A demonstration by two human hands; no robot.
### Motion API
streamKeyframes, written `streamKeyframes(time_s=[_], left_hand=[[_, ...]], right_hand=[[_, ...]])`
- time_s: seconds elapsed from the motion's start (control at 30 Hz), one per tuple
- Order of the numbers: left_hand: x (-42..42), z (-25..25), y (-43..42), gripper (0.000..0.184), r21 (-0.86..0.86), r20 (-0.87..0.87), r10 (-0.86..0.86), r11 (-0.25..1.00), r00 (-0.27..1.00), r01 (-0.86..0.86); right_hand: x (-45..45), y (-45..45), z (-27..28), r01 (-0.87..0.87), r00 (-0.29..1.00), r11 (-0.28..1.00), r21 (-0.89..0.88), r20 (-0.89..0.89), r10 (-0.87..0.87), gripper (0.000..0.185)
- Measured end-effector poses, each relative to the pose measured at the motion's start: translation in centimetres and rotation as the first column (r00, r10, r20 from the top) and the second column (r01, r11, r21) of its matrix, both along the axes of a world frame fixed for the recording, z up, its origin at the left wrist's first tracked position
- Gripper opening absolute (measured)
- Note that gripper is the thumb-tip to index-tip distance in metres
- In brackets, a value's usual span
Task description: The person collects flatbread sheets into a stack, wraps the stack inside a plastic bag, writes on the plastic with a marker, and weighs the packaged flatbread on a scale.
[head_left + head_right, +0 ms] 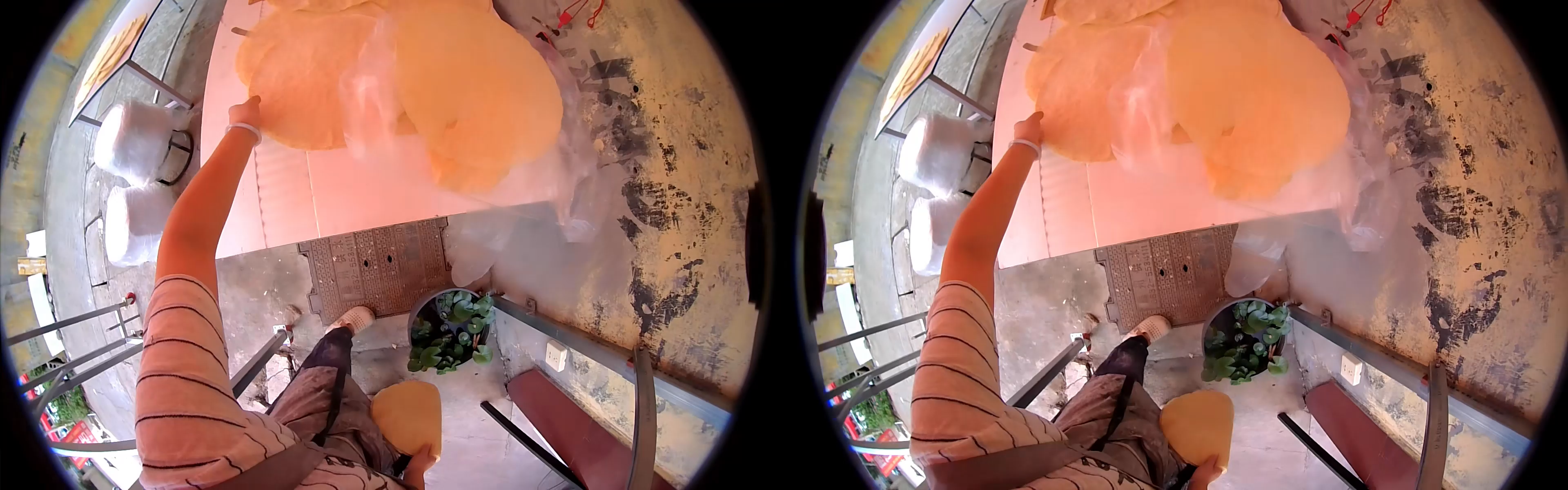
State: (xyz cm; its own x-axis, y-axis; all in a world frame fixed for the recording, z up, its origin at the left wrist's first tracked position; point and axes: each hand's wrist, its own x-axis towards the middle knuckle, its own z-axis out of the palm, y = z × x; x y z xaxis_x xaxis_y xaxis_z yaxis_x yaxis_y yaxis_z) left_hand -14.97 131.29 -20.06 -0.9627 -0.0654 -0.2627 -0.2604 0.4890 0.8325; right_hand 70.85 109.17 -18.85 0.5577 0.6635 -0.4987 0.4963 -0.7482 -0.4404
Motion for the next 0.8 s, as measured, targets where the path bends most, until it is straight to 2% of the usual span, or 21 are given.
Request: streamKeyframes(time_s=[0.03, 0.13, 0.2, 0.23, 0.27, 0.3, 0.33, 0.37, 0.43, 0.53, 0.63, 0.73, 0.77, 0.8], left_hand=[[1.6, 3.4, 0.1, 0.034, 0.143, 0.186, -0.038, 0.990, 0.982, 0.012], [0.5, 3.9, -0.1, 0.021, 0.402, 0.262, 0.076, 0.897, 0.962, -0.181], [0.7, 4.7, -0.6, 0.022, 0.403, 0.325, -0.168, 0.915, 0.931, 0.025], [0.8, 5.2, -0.6, 0.022, 0.411, 0.348, -0.287, 0.902, 0.892, 0.130], [0.6, 4.5, -0.2, 0.024, 0.211, 0.322, -0.369, 0.926, 0.872, 0.313], [1.3, 4.7, 0.6, 0.025, 0.008, 0.085, -0.447, 0.894, 0.890, 0.448], [2.7, 5.3, 1.7, 0.026, -0.226, -0.134, -0.545, 0.830, 0.827, 0.510], [4.3, 5.8, 2.9, 0.027, -0.460, -0.312, -0.651, 0.741, 0.692, 0.489], [8.0, 9.7, 5.2, 0.030, -0.418, -0.397, -0.691, 0.722, 0.604, 0.552], [13.1, 15.6, 7.2, 0.029, -0.282, -0.495, -0.646, 0.751, 0.581, 0.597], [14.5, 17.3, 6.9, 0.032, 0.063, -0.419, -0.505, 0.813, 0.754, 0.579], [12.2, 15.3, 5.3, 0.030, 0.162, -0.513, -0.337, 0.865, 0.790, 0.474], [11.1, 15.1, 4.2, 0.029, 0.107, -0.500, -0.306, 0.907, 0.810, 0.408], [9.6, 15.0, 3.1, 0.027, 0.213, -0.510, -0.232, 0.899, 0.828, 0.383]], right_hand=[[0.8, 0.0, 0.2, -0.040, 0.999, 0.999, -0.020, 0.022, 0.040, 0.043], [2.7, 0.7, 0.6, -0.146, 0.982, 0.986, -0.082, 0.108, 0.155, 0.042], [2.8, 2.0, 0.9, -0.198, 0.956, 0.971, -0.131, 0.192, 0.221, 0.042], [2.5, 3.0, 1.1, -0.227, 0.952, 0.965, -0.128, 0.177, 0.248, 0.041], [2.3, 3.9, 1.2, -0.254, 0.948, 0.959, -0.126, 0.164, 0.272, 0.040], [1.8, 4.8, 1.8, -0.277, 0.943, 0.953, -0.125, 0.152, 0.295, 0.039], [1.4, 5.4, 2.4, -0.298, 0.939, 0.946, -0.128, 0.141, 0.314, 0.039], [1.0, 6.0, 2.8, -0.317, 0.934, 0.940, -0.130, 0.128, 0.333, 0.038], [0.0, 7.2, 3.7, -0.367, 0.923, 0.925, -0.098, 0.089, 0.375, 0.036], [-3.4, 8.9, 6.3, -0.425, 0.904, 0.904, -0.043, 0.027, 0.426, 0.032], [-6.3, 9.9, 8.9, -0.465, 0.885, 0.884, -0.034, 0.006, 0.466, 0.031], [-6.9, 9.7, 9.7, -0.534, 0.845, 0.845, 0.033, 0.045, 0.533, 0.030], [-6.6, 9.6, 9.4, -0.550, 0.833, 0.835, -0.006, 0.061, 0.550, 0.030], [-6.0, 9.3, 9.2, -0.563, 0.822, 0.825, -0.048, 0.076, 0.565, 0.030]])
